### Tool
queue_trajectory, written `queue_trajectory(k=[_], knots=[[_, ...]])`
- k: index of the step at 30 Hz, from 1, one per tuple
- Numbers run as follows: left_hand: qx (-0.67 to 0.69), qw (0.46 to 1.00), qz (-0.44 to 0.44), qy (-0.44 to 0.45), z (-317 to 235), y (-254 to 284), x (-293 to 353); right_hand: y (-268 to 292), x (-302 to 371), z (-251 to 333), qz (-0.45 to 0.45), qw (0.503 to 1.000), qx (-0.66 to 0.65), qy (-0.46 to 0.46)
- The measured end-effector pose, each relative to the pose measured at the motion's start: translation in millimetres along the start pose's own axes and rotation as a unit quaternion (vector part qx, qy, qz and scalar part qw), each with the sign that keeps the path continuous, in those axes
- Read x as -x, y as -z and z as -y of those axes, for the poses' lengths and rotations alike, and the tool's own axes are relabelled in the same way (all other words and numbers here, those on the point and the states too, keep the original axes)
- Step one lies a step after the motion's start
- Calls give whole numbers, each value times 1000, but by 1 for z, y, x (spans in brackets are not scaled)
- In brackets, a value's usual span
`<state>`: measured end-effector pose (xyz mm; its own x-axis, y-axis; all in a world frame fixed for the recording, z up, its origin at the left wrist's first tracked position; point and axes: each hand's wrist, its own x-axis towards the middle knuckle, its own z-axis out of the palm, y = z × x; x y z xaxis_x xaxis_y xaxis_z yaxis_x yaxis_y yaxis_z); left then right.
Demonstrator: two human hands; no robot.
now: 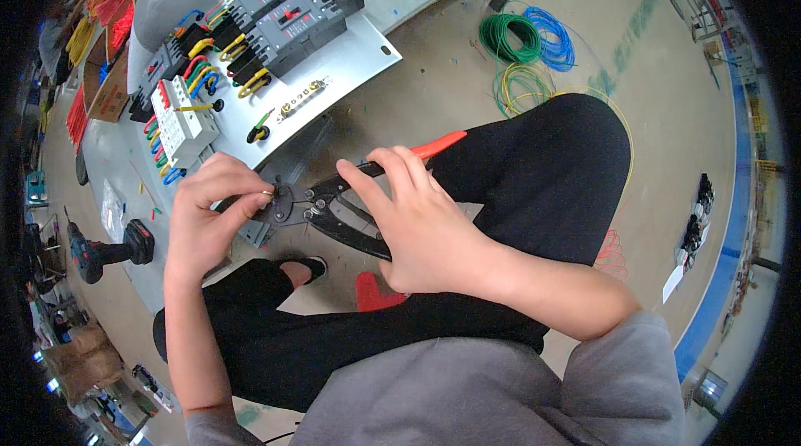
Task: The person sits on a low stool and wires an electrical panel, using pliers to strip wires and a cordless drill to tighten terminal screws. The person handles multiple colored wires and connects them to a terminal block.
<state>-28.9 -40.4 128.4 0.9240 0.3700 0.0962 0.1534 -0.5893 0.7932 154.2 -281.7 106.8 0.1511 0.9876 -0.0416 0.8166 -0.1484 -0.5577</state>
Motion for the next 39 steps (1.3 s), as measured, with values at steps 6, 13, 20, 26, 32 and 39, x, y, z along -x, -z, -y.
queue_trajectory(k=[6,13,20,26,32,39], knots=[[-24,1000,19,6,4,-5,-5,-3,0,-3,14,999,-33,-10],[5,995,71,68,10,-8,-5,-9,5,-10,49,995,-81,-30],[25,995,71,71,21,-22,-4,-11,5,-12,57,993,-93,-40],[181,971,35,155,26,-26,1,-9,5,-11,60,991,-113,-45],[218,956,13,197,26,-29,4,-10,7,-13,56,990,-119,-41],[177,969,41,168,29,-32,9,-17,9,-15,89,982,-154,-61]])
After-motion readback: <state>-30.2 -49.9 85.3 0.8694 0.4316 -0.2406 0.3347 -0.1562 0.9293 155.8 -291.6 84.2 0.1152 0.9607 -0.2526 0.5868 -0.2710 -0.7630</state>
